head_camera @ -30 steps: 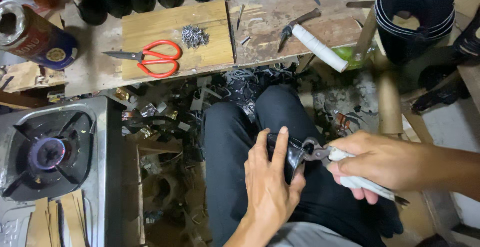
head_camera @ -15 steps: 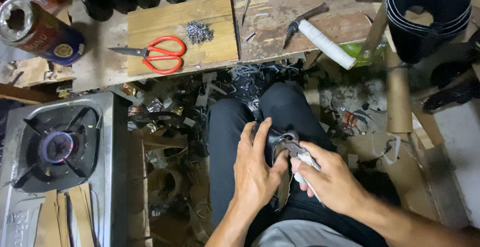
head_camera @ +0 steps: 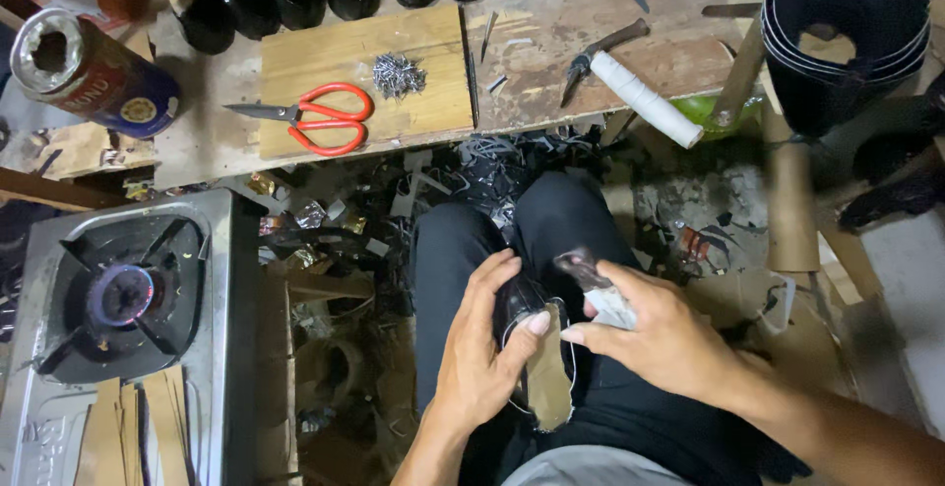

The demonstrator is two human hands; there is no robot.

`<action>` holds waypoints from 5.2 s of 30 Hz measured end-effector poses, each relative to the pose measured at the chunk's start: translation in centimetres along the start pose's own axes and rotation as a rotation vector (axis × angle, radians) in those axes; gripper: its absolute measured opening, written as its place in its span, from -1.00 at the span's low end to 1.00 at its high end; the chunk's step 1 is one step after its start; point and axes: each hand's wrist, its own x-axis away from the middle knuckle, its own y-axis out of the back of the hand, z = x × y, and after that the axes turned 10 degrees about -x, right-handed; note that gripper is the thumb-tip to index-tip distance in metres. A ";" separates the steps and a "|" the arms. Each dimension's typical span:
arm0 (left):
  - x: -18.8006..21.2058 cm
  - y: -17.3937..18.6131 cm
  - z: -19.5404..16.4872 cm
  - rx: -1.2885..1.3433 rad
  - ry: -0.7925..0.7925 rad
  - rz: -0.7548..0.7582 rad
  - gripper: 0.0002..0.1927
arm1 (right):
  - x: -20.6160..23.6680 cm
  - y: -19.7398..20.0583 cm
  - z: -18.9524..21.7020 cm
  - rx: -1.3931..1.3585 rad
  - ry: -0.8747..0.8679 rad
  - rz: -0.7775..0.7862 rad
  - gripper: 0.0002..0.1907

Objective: The person uses a hammer and a small metal tool to repeatedly tap and adjust the sole of a black shoe held on their lap. They rotate the shoe and reposition the tool along the sole edge while striking with the hammer. The shoe remains in hand throughout; no final placement or completed state is shown.

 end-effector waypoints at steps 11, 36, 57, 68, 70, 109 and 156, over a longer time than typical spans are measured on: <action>-0.9 0.1 0.2 -0.018 -0.003 0.010 -0.36 | -1.5 -1.6 -2.4 0.132 0.409 -0.058 -0.45; -0.6 1.0 -0.9 -0.118 -0.082 0.126 -0.30 | 2.4 1.4 -0.5 -0.467 -0.411 0.512 -0.59; 1.6 -0.2 -4.7 -0.249 -0.143 0.104 -0.29 | 4.7 4.3 1.5 -0.851 -0.665 0.300 -0.75; 0.7 -0.1 -2.9 -0.245 0.023 0.083 -0.24 | 4.7 -5.5 -1.0 -0.951 -0.295 -0.090 -0.79; 0.8 0.0 -2.7 -0.239 0.041 0.062 -0.24 | 4.2 -4.4 -1.3 -1.095 -0.425 0.025 -0.73; -1.1 -2.5 -3.2 -0.311 -0.006 0.070 -0.17 | 1.5 2.8 4.0 0.031 -0.281 0.289 -0.70; 2.2 -0.4 -0.1 0.311 -0.066 0.235 -0.28 | 6.2 7.8 -5.5 -0.223 -0.363 0.530 -0.69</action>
